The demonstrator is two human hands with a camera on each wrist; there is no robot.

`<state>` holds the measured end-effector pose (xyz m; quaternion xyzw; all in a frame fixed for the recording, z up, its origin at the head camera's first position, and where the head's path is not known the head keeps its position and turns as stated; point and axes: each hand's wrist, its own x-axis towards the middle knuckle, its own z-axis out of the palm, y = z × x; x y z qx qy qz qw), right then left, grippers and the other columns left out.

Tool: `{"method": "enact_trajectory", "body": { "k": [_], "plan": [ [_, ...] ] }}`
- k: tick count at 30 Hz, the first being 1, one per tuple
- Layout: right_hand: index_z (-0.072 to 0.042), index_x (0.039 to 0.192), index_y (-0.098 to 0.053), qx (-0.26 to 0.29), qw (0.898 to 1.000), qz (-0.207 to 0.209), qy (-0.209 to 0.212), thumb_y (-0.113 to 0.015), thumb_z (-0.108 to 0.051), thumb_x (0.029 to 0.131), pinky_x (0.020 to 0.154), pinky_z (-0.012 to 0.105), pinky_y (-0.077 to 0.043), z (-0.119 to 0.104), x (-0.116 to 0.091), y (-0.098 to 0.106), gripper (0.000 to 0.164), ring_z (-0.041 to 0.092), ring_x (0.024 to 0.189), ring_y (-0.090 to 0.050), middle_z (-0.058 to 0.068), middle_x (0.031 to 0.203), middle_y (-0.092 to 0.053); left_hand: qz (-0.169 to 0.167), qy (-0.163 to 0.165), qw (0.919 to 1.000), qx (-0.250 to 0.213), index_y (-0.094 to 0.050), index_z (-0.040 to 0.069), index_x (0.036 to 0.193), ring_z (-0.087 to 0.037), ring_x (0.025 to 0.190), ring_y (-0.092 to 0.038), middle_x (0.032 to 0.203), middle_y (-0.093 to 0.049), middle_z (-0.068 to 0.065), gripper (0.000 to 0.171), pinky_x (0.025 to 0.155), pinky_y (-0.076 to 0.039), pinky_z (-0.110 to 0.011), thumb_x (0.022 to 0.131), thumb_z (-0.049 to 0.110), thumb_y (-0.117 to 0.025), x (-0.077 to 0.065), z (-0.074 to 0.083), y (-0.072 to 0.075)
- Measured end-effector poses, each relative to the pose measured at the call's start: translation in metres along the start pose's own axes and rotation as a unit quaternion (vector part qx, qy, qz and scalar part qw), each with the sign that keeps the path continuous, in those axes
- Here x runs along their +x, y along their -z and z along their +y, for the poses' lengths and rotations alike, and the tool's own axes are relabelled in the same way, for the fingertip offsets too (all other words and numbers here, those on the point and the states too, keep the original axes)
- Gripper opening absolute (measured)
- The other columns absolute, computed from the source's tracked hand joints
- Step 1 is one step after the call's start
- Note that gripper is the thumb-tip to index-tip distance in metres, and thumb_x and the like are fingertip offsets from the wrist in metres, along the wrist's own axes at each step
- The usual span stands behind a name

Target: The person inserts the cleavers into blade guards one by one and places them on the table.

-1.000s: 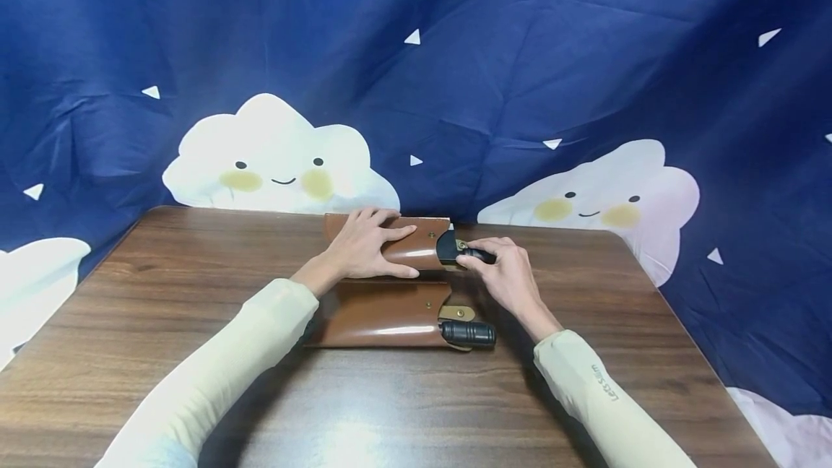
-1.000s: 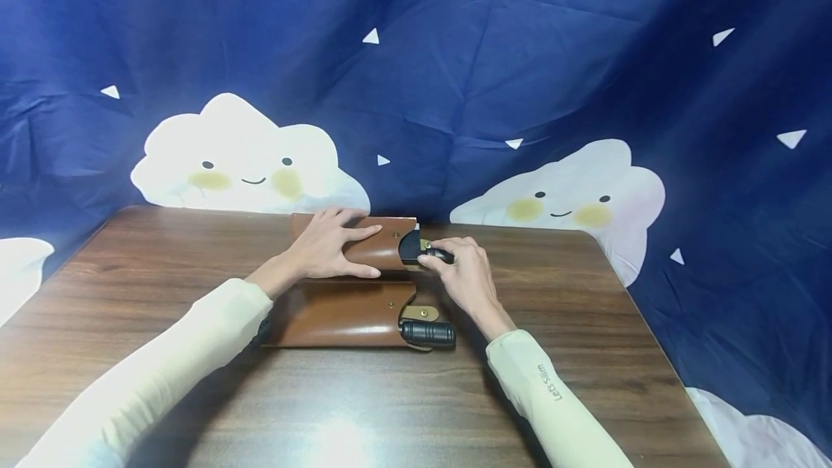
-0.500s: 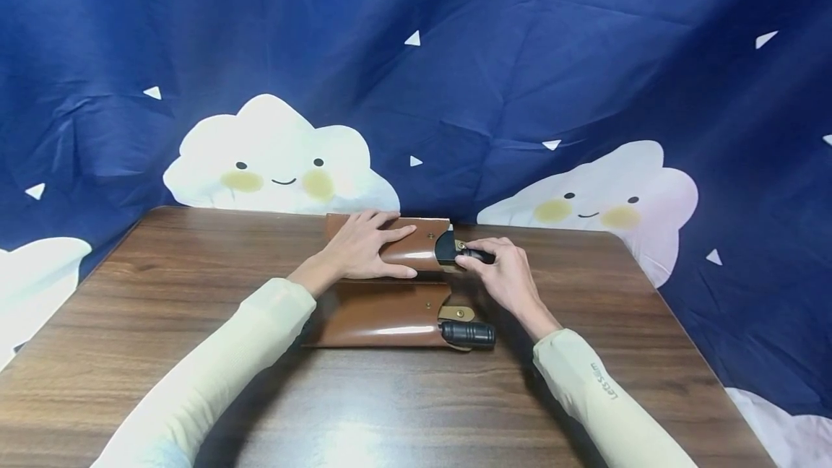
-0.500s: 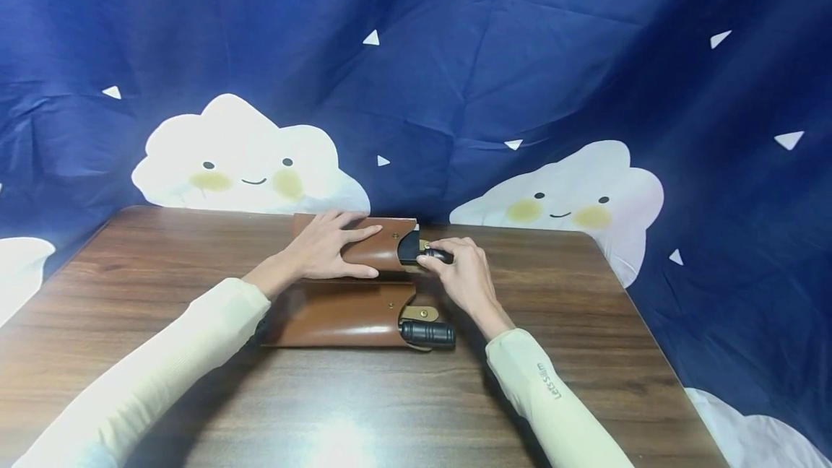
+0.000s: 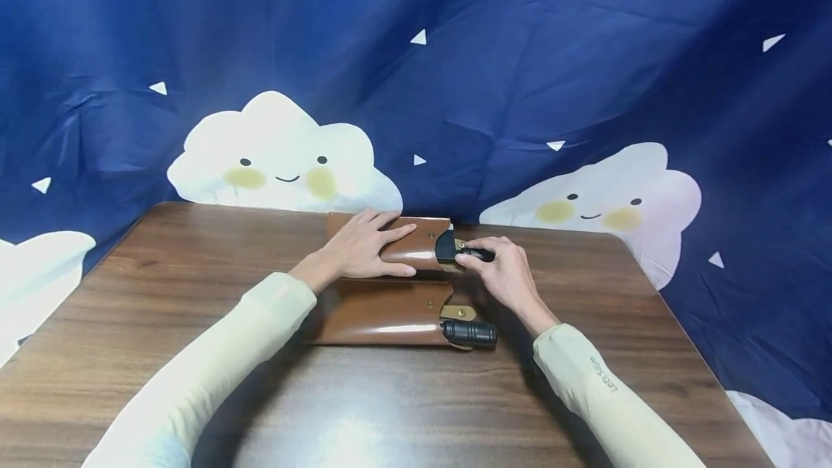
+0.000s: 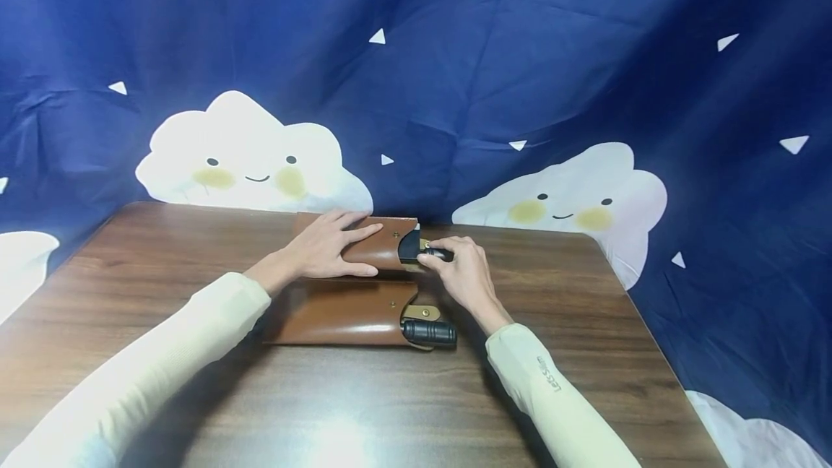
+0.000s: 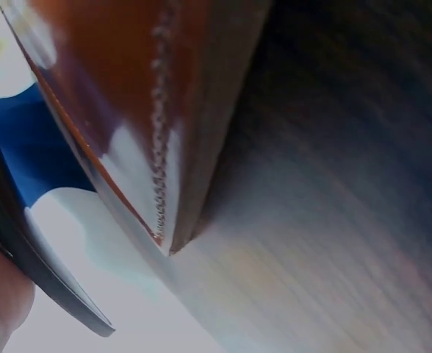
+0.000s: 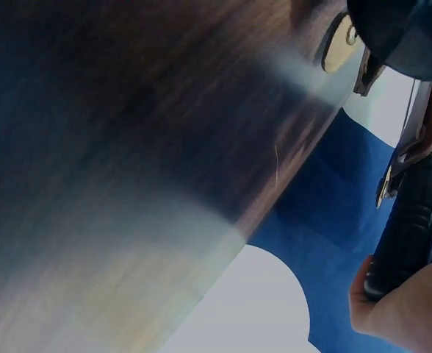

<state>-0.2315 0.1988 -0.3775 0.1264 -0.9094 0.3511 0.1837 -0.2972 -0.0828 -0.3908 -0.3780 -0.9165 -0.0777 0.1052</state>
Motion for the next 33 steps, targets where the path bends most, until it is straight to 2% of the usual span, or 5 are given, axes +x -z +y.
{"method": "enact_trajectory", "body": {
  "k": [4, 11, 14, 20, 33],
  "plan": [
    [-0.005, 0.105, -0.080, 0.005, 1.000, -0.005, -0.017, -0.086, -0.024, 0.083, 0.074, 0.038, -0.049, 0.001, 0.002, -0.002, 0.030, 0.027, 0.090, -0.064, 0.011, 0.099, -0.075, 0.000, -0.006, 1.0000, 0.000, -0.047, 0.023, 0.154, -0.038, 0.141, -0.037, 0.156, -0.041, -0.018, 0.088, 0.116, -0.026, -0.049, 0.085, 0.078, -0.056, 0.001, -0.002, -0.003],
    [-0.005, 0.104, -0.080, 0.010, 0.999, -0.017, -0.038, -0.086, -0.025, 0.083, 0.077, 0.039, -0.050, 0.006, 0.004, -0.007, 0.029, 0.029, 0.093, -0.067, 0.013, 0.100, -0.075, -0.014, -0.004, 0.9999, -0.003, -0.044, 0.023, 0.156, -0.040, 0.143, -0.035, 0.158, -0.037, -0.019, 0.088, 0.117, -0.022, -0.058, 0.087, 0.077, -0.054, 0.002, -0.006, -0.010],
    [-0.006, 0.103, -0.081, 0.013, 0.999, -0.022, -0.048, -0.086, -0.026, 0.083, 0.077, 0.038, -0.050, 0.009, 0.006, -0.008, 0.029, 0.028, 0.094, -0.068, 0.013, 0.102, -0.075, -0.030, 0.000, 0.9995, -0.007, -0.040, 0.023, 0.158, -0.040, 0.146, -0.030, 0.160, -0.033, -0.019, 0.088, 0.118, -0.019, -0.059, 0.089, 0.077, -0.052, 0.003, -0.007, -0.012],
    [-0.009, 0.103, -0.081, 0.024, 0.996, -0.041, -0.071, -0.087, -0.027, 0.083, 0.069, 0.033, -0.048, 0.013, 0.008, -0.012, 0.028, 0.024, 0.085, -0.066, 0.012, 0.103, -0.076, -0.075, 0.017, 0.9968, -0.021, -0.033, 0.025, 0.161, -0.037, 0.152, -0.020, 0.165, -0.024, -0.018, 0.089, 0.119, -0.013, -0.061, 0.091, 0.077, -0.048, 0.003, -0.008, -0.013],
    [-0.010, 0.100, -0.082, 0.033, 0.993, -0.061, -0.097, -0.088, -0.028, 0.080, 0.073, 0.032, -0.049, 0.022, 0.016, -0.020, 0.028, 0.023, 0.086, -0.065, 0.011, 0.104, -0.076, -0.121, 0.038, 0.9912, -0.039, -0.026, 0.028, 0.163, -0.034, 0.154, -0.011, 0.167, -0.019, -0.016, 0.088, 0.119, -0.008, -0.062, 0.092, 0.078, -0.043, 0.007, -0.013, -0.020]
  ]
}}
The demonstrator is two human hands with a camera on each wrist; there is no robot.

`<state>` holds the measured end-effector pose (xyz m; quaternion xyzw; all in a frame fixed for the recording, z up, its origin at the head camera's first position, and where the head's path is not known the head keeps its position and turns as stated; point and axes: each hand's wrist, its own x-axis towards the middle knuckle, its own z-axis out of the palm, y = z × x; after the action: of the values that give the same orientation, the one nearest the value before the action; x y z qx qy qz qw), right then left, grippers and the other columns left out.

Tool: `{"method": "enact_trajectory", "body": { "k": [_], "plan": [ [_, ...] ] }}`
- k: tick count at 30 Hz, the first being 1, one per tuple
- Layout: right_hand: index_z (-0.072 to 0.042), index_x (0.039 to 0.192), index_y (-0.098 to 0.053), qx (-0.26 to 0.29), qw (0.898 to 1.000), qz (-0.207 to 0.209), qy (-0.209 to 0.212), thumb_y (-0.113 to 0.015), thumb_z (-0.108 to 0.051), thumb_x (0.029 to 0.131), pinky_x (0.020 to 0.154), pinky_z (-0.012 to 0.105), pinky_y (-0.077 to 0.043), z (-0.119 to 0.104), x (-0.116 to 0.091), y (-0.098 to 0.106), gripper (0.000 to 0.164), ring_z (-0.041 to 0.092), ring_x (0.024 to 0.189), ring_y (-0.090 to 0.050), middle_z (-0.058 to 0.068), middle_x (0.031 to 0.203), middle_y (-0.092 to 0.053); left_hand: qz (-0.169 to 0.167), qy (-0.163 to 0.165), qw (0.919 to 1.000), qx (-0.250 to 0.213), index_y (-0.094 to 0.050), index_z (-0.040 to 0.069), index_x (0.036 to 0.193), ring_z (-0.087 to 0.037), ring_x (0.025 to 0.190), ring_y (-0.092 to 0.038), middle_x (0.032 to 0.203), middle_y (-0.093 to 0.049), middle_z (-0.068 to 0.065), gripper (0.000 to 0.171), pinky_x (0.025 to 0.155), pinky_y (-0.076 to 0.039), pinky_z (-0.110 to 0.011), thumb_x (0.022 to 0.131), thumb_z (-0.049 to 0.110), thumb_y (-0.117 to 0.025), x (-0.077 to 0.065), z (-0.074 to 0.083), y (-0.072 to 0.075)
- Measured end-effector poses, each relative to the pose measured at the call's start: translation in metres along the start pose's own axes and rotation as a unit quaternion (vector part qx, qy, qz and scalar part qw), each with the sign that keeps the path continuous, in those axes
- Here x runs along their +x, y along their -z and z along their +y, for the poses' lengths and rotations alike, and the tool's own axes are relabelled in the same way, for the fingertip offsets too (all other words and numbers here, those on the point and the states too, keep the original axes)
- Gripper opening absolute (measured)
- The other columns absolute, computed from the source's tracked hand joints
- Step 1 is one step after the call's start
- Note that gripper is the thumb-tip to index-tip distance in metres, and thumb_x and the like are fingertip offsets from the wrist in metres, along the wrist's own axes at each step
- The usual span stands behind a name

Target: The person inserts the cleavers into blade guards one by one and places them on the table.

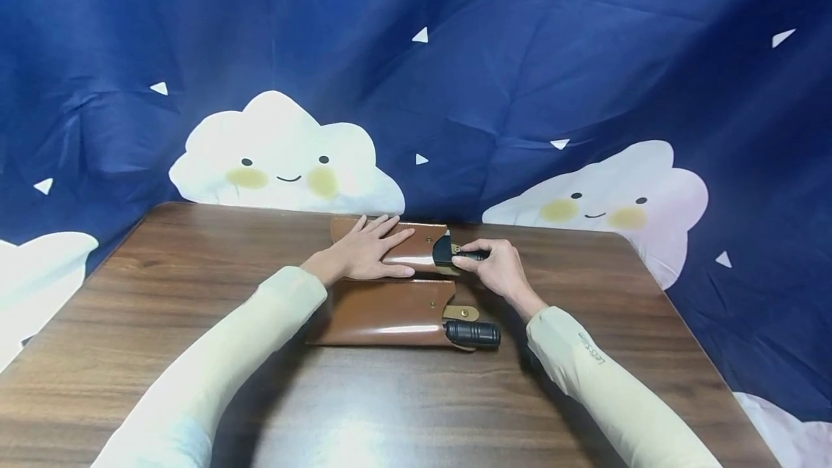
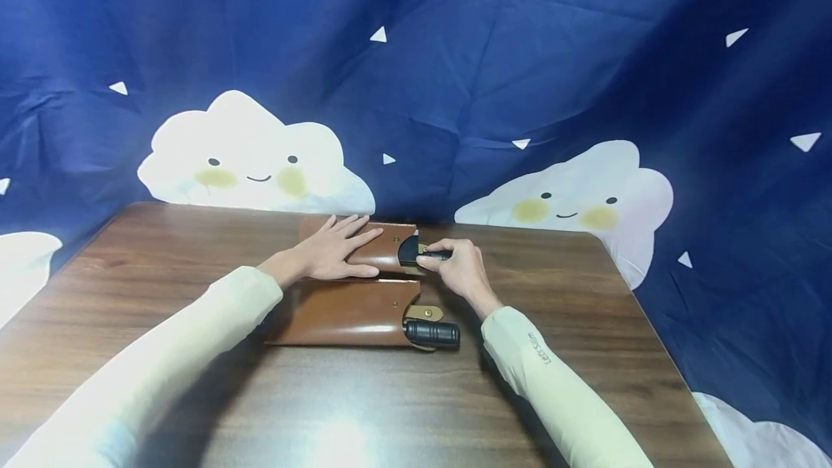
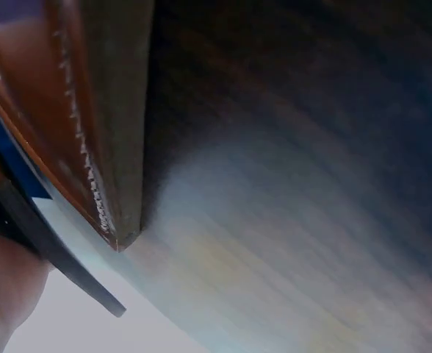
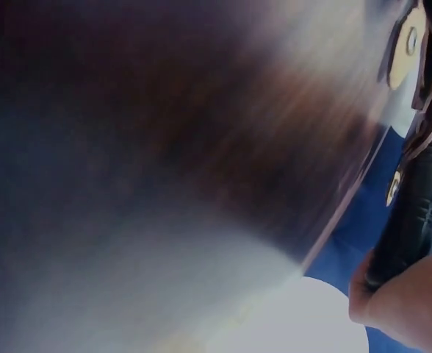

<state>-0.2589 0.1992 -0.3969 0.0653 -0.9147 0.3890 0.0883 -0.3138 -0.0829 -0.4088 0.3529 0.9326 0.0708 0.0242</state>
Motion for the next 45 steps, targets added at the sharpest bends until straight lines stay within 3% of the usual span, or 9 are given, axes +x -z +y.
{"method": "enact_trajectory", "body": {
  "k": [6, 15, 23, 33, 40, 45],
  "plan": [
    [-0.010, 0.101, -0.082, 0.015, 1.000, -0.020, -0.019, -0.088, -0.028, 0.081, 0.071, 0.031, -0.048, 0.006, 0.005, -0.001, 0.027, 0.022, 0.082, -0.061, 0.012, 0.106, -0.075, -0.020, 0.011, 0.9997, -0.006, -0.024, 0.028, 0.163, -0.033, 0.154, -0.009, 0.168, -0.017, -0.015, 0.088, 0.119, -0.006, -0.061, 0.093, 0.078, -0.041, 0.004, 0.001, -0.003],
    [-0.007, 0.099, -0.081, 0.017, 0.999, -0.033, -0.030, -0.088, -0.024, 0.081, 0.077, 0.033, -0.048, 0.010, 0.009, -0.001, 0.026, 0.025, 0.090, -0.064, 0.012, 0.104, -0.075, -0.059, 0.024, 0.9979, -0.006, -0.020, 0.028, 0.164, -0.033, 0.155, -0.007, 0.168, -0.012, -0.014, 0.088, 0.119, -0.005, -0.061, 0.094, 0.078, -0.038, 0.010, 0.005, -0.004],
    [-0.004, 0.104, -0.079, 0.016, 0.997, -0.068, -0.036, -0.086, -0.021, 0.083, 0.086, 0.036, -0.047, 0.014, 0.012, -0.002, 0.027, 0.028, 0.099, -0.064, 0.016, 0.111, -0.073, -0.066, 0.020, 0.9976, 0.011, -0.019, 0.026, 0.164, -0.034, 0.154, -0.007, 0.168, -0.011, -0.016, 0.089, 0.119, -0.007, -0.061, 0.094, 0.078, -0.037, 0.010, 0.007, -0.007],
    [-0.006, 0.108, -0.076, -0.026, 0.994, -0.108, -0.021, -0.081, -0.026, 0.088, 0.081, 0.036, -0.048, 0.014, 0.017, -0.003, 0.028, 0.026, 0.092, -0.063, 0.014, 0.111, -0.073, -0.073, 0.022, 0.9970, 0.013, -0.020, 0.026, 0.164, -0.035, 0.154, -0.007, 0.168, -0.012, -0.016, 0.089, 0.119, -0.006, -0.061, 0.095, 0.077, -0.037, 0.009, 0.006, -0.006],
    [-0.008, 0.110, -0.071, -0.058, 0.990, -0.125, -0.014, -0.078, -0.029, 0.091, 0.066, 0.033, -0.051, 0.012, 0.016, -0.005, 0.029, 0.018, 0.067, -0.064, 0.010, 0.098, -0.072, -0.082, 0.031, 0.9959, 0.021, -0.018, 0.026, 0.164, -0.035, 0.154, -0.006, 0.168, -0.010, -0.015, 0.090, 0.119, -0.006, -0.061, 0.094, 0.079, -0.036, 0.010, 0.007, -0.005],
    [-0.011, 0.111, -0.072, -0.098, 0.989, -0.113, 0.003, -0.077, -0.034, 0.092, 0.083, 0.044, -0.051, 0.012, 0.019, -0.002, 0.031, 0.027, 0.093, -0.067, 0.011, 0.109, -0.072, -0.085, 0.037, 0.9955, 0.019, -0.018, 0.026, 0.164, -0.034, 0.154, -0.006, 0.168, -0.011, -0.014, 0.089, 0.119, -0.005, -0.061, 0.094, 0.078, -0.037, 0.015, 0.007, -0.002]
  ]
}}
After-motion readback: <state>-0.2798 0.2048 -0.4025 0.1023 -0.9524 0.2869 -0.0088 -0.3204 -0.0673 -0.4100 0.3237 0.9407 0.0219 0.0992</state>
